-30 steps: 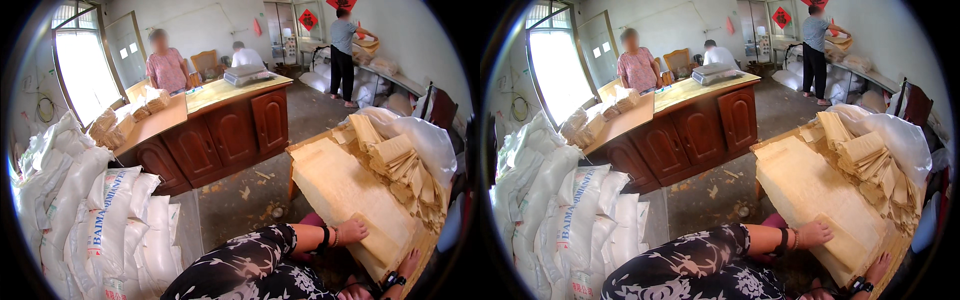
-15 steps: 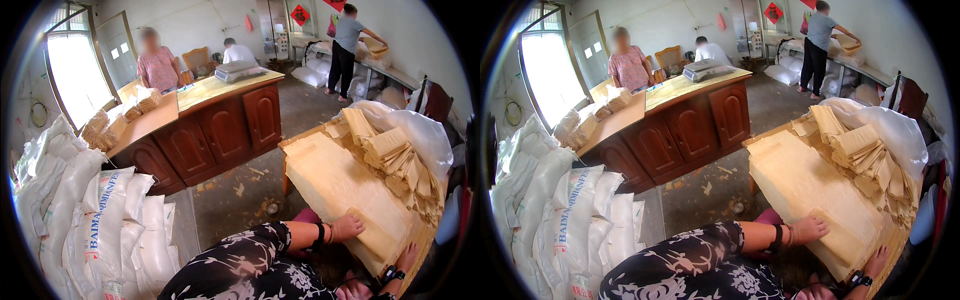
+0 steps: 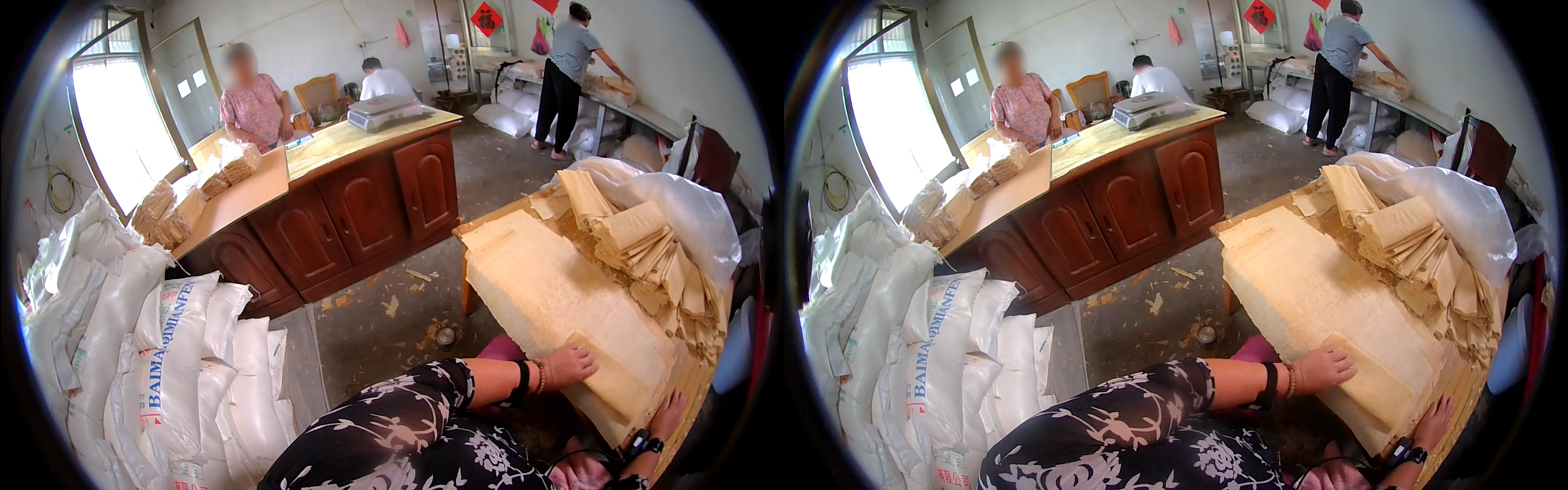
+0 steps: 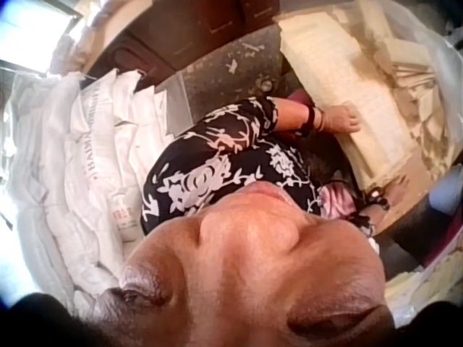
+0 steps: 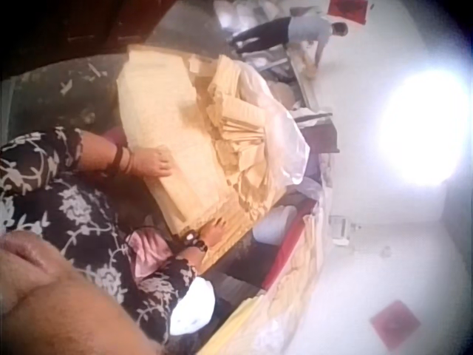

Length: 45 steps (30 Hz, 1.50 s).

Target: The person sorts and stacks large thin yellow sheets by hand on a wooden table, occasionally picking up stacks and moving them to the side.

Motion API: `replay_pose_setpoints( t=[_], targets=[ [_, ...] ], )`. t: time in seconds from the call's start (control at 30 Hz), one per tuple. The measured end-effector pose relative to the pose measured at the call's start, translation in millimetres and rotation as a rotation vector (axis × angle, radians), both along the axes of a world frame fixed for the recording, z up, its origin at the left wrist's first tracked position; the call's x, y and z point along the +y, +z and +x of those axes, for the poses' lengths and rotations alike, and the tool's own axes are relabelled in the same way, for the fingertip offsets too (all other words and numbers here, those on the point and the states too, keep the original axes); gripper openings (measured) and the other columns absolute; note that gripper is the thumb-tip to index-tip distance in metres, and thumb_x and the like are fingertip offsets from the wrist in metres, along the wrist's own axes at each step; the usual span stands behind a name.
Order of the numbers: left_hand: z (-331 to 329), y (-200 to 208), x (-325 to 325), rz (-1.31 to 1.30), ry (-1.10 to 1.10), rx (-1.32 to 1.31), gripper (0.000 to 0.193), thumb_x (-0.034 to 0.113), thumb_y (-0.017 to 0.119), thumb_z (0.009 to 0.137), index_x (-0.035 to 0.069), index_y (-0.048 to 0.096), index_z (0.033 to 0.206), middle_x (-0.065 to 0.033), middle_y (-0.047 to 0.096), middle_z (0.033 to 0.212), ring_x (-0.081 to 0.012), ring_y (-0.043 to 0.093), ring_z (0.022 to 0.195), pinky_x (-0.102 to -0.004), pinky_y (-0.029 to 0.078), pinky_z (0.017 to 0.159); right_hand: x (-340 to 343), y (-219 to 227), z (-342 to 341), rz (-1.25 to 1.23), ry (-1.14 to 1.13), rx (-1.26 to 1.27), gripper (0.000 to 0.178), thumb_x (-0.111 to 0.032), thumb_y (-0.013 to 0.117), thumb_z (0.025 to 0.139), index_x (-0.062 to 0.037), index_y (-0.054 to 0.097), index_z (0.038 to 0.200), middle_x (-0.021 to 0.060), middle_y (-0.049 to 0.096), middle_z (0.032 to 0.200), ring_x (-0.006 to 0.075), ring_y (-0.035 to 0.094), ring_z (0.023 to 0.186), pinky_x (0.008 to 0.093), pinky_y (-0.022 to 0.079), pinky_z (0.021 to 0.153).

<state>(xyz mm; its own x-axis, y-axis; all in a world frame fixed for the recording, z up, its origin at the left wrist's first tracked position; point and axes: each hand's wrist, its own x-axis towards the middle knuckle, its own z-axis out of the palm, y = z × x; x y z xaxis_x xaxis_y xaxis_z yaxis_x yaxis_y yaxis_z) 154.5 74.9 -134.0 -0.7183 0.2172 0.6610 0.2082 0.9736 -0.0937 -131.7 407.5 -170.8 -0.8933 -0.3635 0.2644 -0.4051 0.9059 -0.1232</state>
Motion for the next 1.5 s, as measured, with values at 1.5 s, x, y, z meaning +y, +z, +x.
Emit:
replay_pose_setpoints(
  t=[1.5],
  targets=[
    [167.8,9.3,-167.2,1.605,0.745,-0.251,0.031,0.028,0.061,0.095,0.003,0.065,0.113,-0.0105,0.07,0.104,-0.0227,0.066,0.092,-0.0311,0.052,0.076,-26.4,118.1,116.9,-0.48,0.179,-0.333,0.036,-0.026,0.053,0.098,0.0001,0.062,0.121,0.0159,0.065,0.121,0.0257,0.059,0.116,0.0341,0.044,0.099]
  ],
)
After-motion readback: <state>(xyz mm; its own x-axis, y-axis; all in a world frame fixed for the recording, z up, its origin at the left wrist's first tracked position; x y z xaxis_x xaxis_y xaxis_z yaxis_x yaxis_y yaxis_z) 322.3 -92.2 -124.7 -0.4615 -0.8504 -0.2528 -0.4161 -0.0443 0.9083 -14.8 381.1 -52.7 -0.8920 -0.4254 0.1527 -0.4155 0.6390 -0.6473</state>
